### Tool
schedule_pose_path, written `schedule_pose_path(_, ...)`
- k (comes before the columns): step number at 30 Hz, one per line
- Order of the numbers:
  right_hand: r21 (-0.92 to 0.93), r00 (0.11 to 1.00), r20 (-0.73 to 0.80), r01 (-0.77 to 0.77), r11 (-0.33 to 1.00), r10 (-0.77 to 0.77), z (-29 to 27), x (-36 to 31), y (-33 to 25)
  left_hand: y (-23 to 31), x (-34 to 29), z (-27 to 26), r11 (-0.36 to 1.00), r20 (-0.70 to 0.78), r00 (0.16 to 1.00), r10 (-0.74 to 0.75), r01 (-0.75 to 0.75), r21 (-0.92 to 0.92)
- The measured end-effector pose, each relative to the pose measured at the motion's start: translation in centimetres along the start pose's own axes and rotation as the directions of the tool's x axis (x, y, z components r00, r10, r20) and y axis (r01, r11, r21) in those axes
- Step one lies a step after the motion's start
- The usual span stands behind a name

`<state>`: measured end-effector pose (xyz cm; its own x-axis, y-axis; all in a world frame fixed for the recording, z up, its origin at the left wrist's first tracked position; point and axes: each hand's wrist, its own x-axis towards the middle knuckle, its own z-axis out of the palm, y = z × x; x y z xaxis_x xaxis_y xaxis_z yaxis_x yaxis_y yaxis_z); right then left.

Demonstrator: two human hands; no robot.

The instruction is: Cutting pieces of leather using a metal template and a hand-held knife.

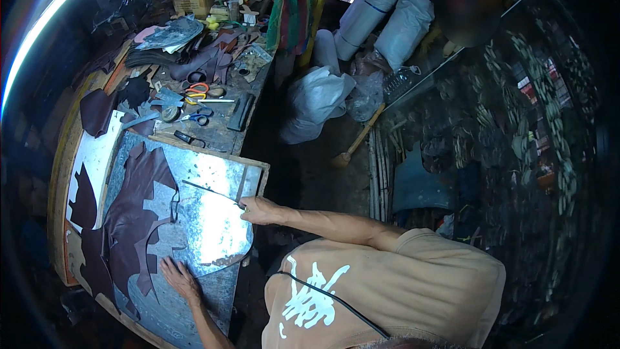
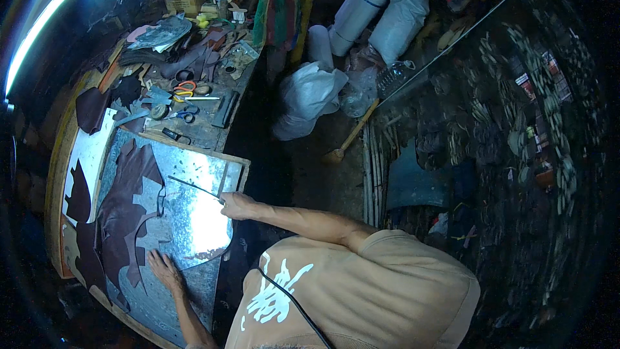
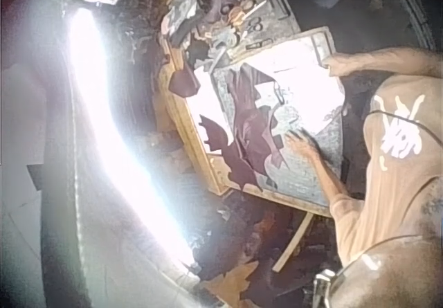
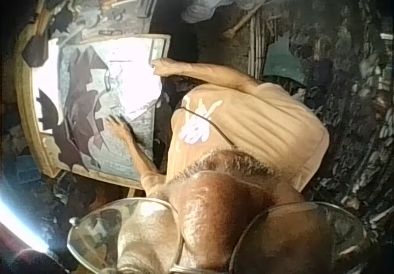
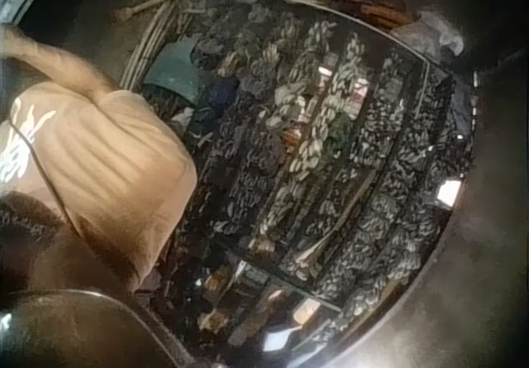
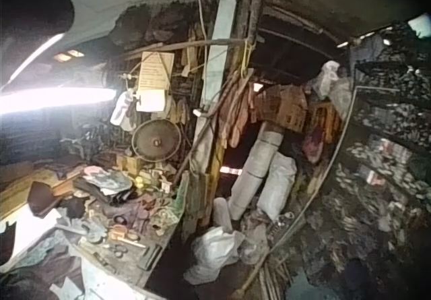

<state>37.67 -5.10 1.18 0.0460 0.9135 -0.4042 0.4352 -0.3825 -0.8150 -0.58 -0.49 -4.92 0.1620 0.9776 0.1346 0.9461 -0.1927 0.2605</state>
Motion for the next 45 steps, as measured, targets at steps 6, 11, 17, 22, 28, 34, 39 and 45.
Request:
schedule_pose_path(6,0.034,1.000,0.013,-0.010,0.999,0.009,-0.5,-0.5,-0.8,0.2,0.0,-0.3,0.999,0.002,1.000,0.014,-0.014,-0.037)
schedule_pose_path(11,0.056,0.999,0.008,-0.045,0.997,0.044,-0.1,-0.3,-0.4,0.3,0.1,-0.3,1.000,0.023,1.000,-0.009,0.009,-0.021)
schedule_pose_path(17,0.109,1.000,-0.024,-0.002,0.994,0.004,0.8,0.0,0.6,0.0,0.0,-0.5,0.999,0.021,1.000,0.004,-0.004,-0.036)
schedule_pose_path(22,0.154,0.993,-0.009,-0.118,0.981,0.121,0.3,-1.1,-1.0,0.0,0.0,-0.3,0.996,0.010,1.000,0.014,-0.013,-0.087)
schedule_pose_path(28,0.115,0.977,-0.047,-0.201,0.973,0.208,1.2,-1.3,-1.3,0.0,0.0,-0.7,0.995,0.026,0.999,0.027,-0.025,-0.101)
schedule_pose_path(34,0.307,0.974,-0.065,-0.188,0.933,0.218,1.3,-1.7,-0.4,-0.1,0.1,-0.7,0.987,0.058,0.998,0.020,-0.011,-0.157)
schedule_pose_path(39,0.483,0.984,-0.080,-0.100,0.870,0.157,1.8,-2.7,-0.2,-0.3,0.2,-0.6,0.988,0.052,0.998,0.043,-0.035,-0.148)
schedule_pose_path(45,0.408,0.974,-0.098,-0.149,0.901,0.205,2.2,-3.3,-0.2,0.2,0.1,-1.0,0.990,0.082,0.996,0.044,-0.032,-0.140)
